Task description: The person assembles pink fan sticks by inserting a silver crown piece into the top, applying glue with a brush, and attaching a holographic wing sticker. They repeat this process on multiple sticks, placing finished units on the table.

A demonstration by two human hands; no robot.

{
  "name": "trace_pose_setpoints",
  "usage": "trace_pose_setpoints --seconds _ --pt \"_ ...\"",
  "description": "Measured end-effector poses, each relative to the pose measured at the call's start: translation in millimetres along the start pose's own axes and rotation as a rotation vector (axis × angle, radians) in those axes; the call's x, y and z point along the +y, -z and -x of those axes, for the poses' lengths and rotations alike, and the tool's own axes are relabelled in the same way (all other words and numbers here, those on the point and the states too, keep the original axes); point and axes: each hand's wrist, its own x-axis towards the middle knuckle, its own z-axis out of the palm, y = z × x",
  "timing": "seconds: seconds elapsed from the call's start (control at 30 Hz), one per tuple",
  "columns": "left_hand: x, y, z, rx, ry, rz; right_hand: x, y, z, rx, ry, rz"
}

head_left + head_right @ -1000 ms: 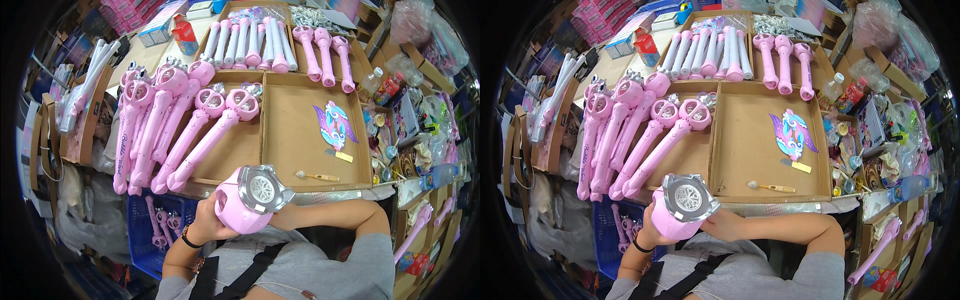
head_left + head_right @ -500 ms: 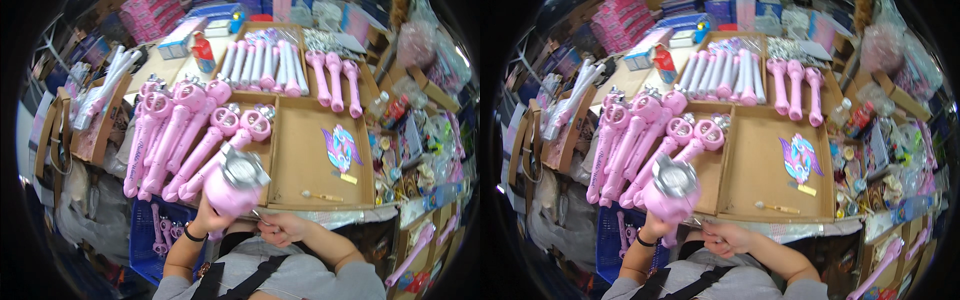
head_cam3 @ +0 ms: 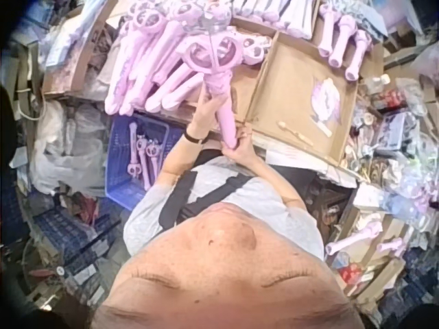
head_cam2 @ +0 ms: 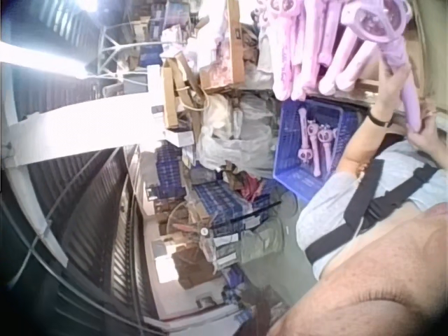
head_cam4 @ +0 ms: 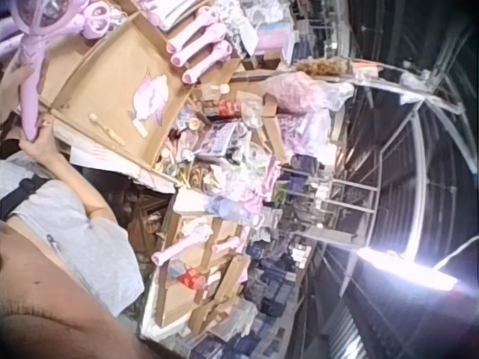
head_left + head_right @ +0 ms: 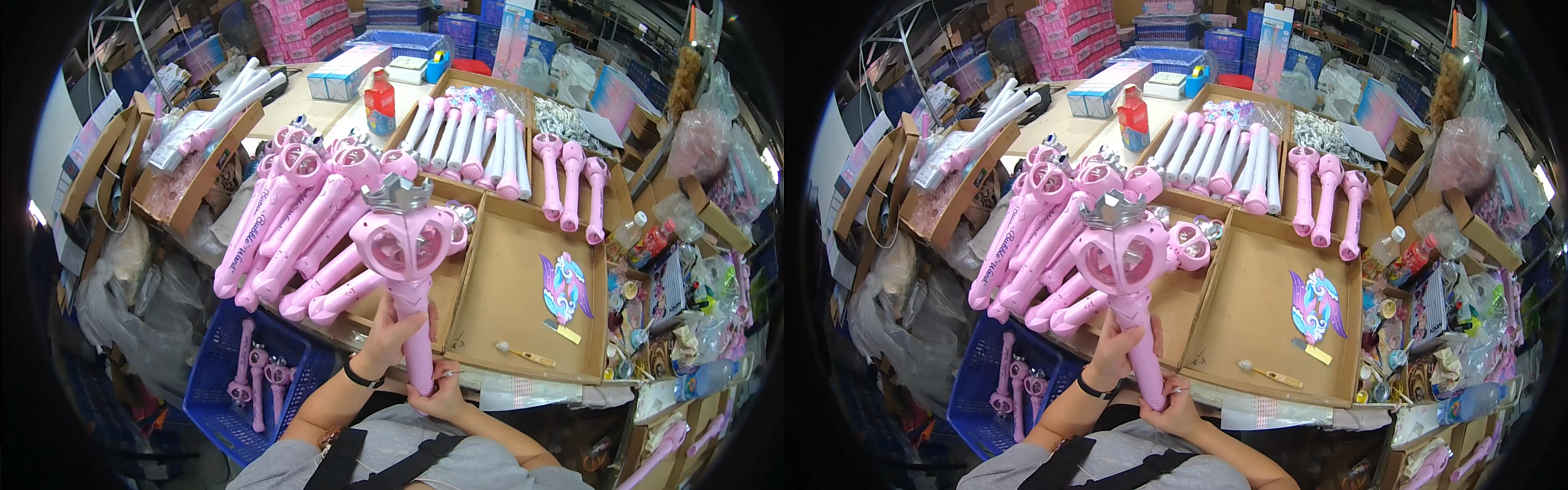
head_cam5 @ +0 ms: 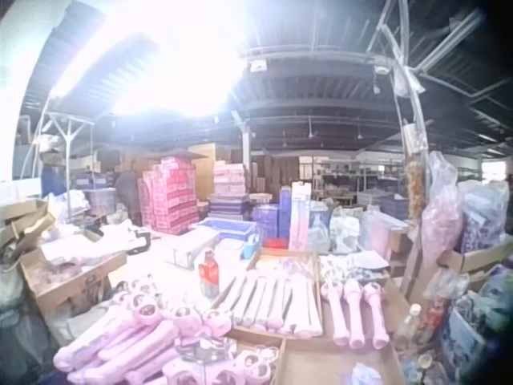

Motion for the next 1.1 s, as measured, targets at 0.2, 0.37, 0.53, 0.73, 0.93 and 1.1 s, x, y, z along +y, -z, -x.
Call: trace_pose_setpoints --seconds 0.2,0.37,0.53,0.73,0.93,1.1 --pt "-5 0 4 -0.009 -0.014 0.019 1 -6 5 0.022 -0.024 -0.020" --pt "0 4 6 -0.012 0.010 0.024 -9 1 -3 -0.080 0.004 -0.034" --pt "5 9 10 -0.084 0.080 -0.013 -41 37 -64 0.167 -0.143 -0.259" --pt "-2 1 14 -0.093 0.194 -0.057 -73 58 -131 0.253 -0.143 -0.446" --pt "-1 -4 15 0.033 0.155 -0.051 -75 33 -131 0.435 -0.233 -0.547" --pt "3 -3 13 -0.038 0.185 -0.115 -68 40 -136 0.404 -0.119 -0.510"
